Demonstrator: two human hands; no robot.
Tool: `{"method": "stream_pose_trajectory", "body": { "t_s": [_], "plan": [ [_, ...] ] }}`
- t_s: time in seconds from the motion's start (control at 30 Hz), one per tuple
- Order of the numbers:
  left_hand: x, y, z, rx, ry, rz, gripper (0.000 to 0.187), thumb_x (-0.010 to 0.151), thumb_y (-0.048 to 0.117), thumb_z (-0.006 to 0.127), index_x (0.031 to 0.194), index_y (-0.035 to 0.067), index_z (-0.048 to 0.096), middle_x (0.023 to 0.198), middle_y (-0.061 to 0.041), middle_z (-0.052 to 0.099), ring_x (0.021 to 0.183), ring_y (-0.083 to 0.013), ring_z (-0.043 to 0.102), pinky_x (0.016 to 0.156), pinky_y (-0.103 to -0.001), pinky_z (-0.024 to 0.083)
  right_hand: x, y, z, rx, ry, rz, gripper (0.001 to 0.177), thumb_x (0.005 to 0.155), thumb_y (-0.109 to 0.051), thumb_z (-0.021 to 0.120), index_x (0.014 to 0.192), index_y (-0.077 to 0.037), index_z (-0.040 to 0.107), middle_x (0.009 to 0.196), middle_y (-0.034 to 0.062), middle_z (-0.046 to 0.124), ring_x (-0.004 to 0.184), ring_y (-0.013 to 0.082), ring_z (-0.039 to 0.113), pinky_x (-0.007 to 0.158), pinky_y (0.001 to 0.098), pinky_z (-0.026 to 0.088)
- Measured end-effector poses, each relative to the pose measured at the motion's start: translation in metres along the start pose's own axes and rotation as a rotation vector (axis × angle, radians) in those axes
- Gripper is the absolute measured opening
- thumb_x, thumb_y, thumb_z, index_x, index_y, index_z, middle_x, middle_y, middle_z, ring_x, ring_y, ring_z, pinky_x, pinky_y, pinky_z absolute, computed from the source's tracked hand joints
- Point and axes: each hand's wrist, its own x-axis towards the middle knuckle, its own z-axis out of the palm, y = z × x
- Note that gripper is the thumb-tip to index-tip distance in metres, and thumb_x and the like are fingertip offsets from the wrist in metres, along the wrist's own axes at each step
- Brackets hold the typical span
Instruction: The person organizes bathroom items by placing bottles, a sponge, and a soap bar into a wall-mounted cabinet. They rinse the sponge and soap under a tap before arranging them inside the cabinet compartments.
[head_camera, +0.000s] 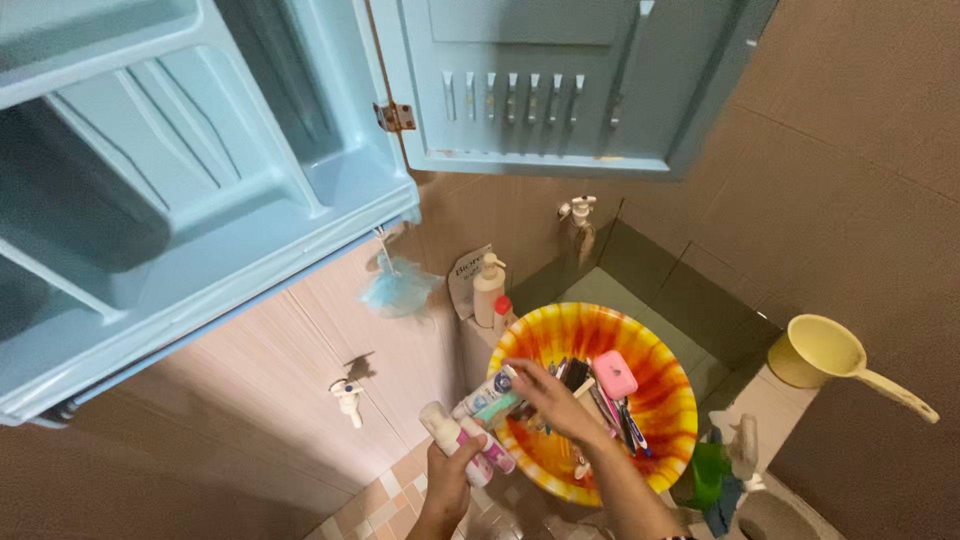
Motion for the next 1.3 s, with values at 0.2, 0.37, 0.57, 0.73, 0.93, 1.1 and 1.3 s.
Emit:
{"method": "stream_pose_trajectory", "body": {
  "t_s": [0.2, 0.37, 0.57, 0.73, 0.93, 1.1, 1.3],
  "plan": [
    [-0.003, -0.010, 0.006, 0.062, 0.090, 0.086, 0.035, 0.083, 0.005, 0.076, 0.116, -0.006, 0.071, 0.092, -0.008, 0.072, 0.077, -0.0147, 0.067, 0.070, -0.030, 0.054, -0.007, 0.067, 0.054, 0.100, 0.507, -0.166, 0.055, 0.106, -0.025, 0.060, 0.157, -0.009, 0.049, 0.102, 0.0189, 0.060, 0.084, 0.0200, 0.058, 0.071, 0.0302, 0.050],
    [0.009, -0.018, 0.016, 0.090, 0.202, 0.100, 0.038, 0.084, 0.009, 0.076, 0.119, -0.002, 0.070, 0.095, -0.004, 0.072, 0.079, -0.0129, 0.066, 0.071, -0.028, 0.052, -0.055, 0.073, 0.094, -0.472, 0.603, -0.547, 0.059, 0.099, -0.018, 0.061, 0.151, -0.002, 0.039, 0.137, 0.0215, 0.055, 0.121, 0.0312, 0.055, 0.099, 0.0407, 0.045],
    [0.018, -0.036, 0.026, 0.180, 0.161, 0.075, 0.032, 0.084, 0.011, 0.076, 0.112, -0.002, 0.071, 0.092, -0.005, 0.072, 0.078, -0.0142, 0.067, 0.069, -0.030, 0.053, -0.078, 0.081, 0.042, -0.451, 0.769, -0.512, 0.034, 0.096, -0.007, 0.059, 0.129, -0.002, 0.064, 0.128, 0.0146, 0.066, 0.118, 0.0264, 0.061, 0.097, 0.0376, 0.047],
    [0.018, -0.051, 0.029, 0.166, 0.120, 0.002, 0.029, 0.084, 0.008, 0.078, 0.109, -0.001, 0.068, 0.090, -0.008, 0.070, 0.075, -0.0175, 0.065, 0.067, -0.032, 0.052, -0.170, 0.047, -0.096, -0.771, 1.435, -0.595, 0.031, 0.102, -0.021, 0.062, 0.122, 0.002, 0.060, 0.098, 0.0081, 0.068, 0.087, 0.0203, 0.066, 0.074, 0.0333, 0.053],
    [0.012, -0.055, 0.039, 0.000, 0.016, -0.062, 0.033, 0.085, 0.006, 0.074, 0.116, -0.003, 0.067, 0.097, -0.010, 0.071, 0.080, -0.0195, 0.068, 0.070, -0.034, 0.055, -0.249, 0.092, -0.227, -0.557, 1.782, -0.235, 0.016, 0.109, -0.009, 0.056, 0.122, -0.003, 0.063, 0.112, 0.0097, 0.066, 0.101, 0.0201, 0.063, 0.086, 0.0364, 0.053],
    [0.003, -0.051, 0.046, 0.050, -0.018, -0.082, 0.035, 0.086, 0.005, 0.071, 0.119, -0.004, 0.066, 0.105, -0.012, 0.071, 0.089, -0.0206, 0.070, 0.078, -0.035, 0.057, -0.239, 0.176, -0.191, -0.556, 1.332, 0.354, 0.040, 0.094, -0.006, 0.063, 0.134, -0.007, 0.062, 0.132, 0.0189, 0.063, 0.123, 0.0345, 0.060, 0.103, 0.0455, 0.048],
    [0.002, -0.054, 0.049, 0.065, -0.046, -0.058, 0.036, 0.085, 0.003, 0.072, 0.120, -0.005, 0.066, 0.106, -0.012, 0.071, 0.091, -0.0209, 0.069, 0.080, -0.035, 0.056, -0.222, 0.185, -0.183, -1.030, 1.093, 0.436, 0.055, 0.082, -0.004, 0.070, 0.135, -0.009, 0.062, 0.129, 0.0225, 0.064, 0.118, 0.0380, 0.063, 0.101, 0.0434, 0.052]
  ]
}}
